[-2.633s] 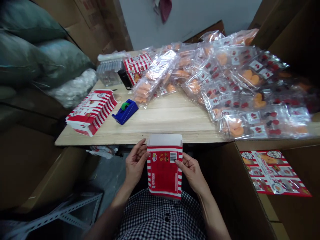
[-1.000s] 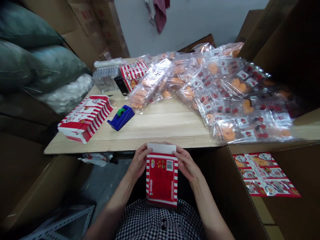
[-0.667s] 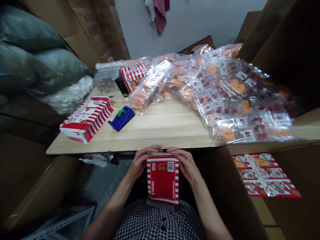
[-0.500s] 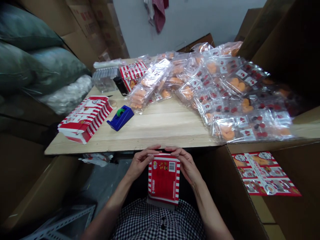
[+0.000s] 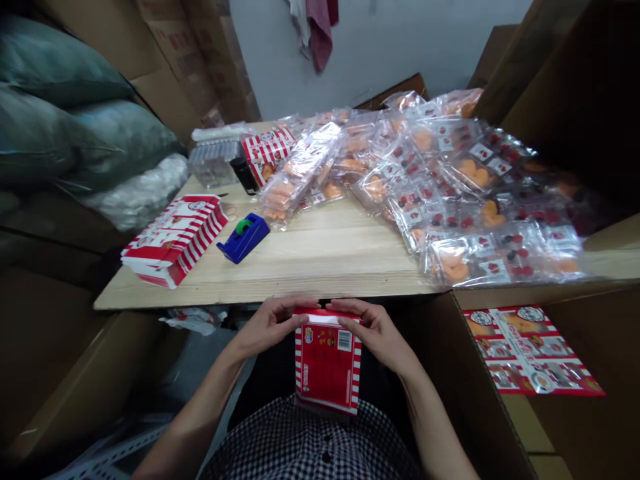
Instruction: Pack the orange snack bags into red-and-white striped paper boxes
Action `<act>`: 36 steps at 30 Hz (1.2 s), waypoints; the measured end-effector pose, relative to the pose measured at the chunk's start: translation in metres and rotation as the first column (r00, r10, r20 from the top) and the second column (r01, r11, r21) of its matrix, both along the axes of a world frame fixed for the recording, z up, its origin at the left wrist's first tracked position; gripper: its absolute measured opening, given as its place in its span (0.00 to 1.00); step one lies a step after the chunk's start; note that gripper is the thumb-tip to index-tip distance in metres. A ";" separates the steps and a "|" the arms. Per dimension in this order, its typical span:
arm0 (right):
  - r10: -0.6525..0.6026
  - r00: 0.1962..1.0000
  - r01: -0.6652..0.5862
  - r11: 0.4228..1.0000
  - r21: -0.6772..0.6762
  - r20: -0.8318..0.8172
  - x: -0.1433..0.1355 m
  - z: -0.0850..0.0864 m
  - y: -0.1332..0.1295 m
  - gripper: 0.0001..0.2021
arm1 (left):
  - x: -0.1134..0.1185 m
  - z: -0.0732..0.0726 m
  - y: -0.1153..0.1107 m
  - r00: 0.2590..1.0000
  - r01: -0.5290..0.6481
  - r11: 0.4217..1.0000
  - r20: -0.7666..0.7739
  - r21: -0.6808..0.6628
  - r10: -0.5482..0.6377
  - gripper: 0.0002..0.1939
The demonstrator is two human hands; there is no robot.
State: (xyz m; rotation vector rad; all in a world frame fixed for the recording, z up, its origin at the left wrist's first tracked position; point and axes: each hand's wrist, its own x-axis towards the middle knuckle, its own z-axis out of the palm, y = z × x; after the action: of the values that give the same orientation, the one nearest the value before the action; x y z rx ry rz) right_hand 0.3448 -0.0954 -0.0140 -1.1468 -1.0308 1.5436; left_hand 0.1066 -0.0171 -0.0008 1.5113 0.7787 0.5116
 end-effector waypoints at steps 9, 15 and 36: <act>-0.065 0.997 0.065 0.998 0.003 0.037 -0.004 -0.004 0.003 0.12 | 0.010 0.003 0.000 0.988 -0.098 0.986 -0.107 0.137 0.113 0.16; 0.034 0.992 -0.038 0.999 0.025 0.123 0.008 -0.010 0.007 0.14 | 0.013 0.001 -0.010 0.981 -0.083 0.942 -0.137 0.326 0.135 0.11; 0.113 0.916 -0.212 0.951 0.226 0.385 0.017 -0.019 -0.027 0.18 | -0.009 -0.015 -0.044 0.987 0.120 0.784 -0.156 0.610 -0.030 0.24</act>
State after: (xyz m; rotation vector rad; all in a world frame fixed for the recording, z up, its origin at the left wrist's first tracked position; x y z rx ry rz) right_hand 0.3623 -0.1228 -0.0330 -1.2087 -1.5717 1.2892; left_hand 0.0978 -0.0610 -0.0159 2.2042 0.6804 0.6457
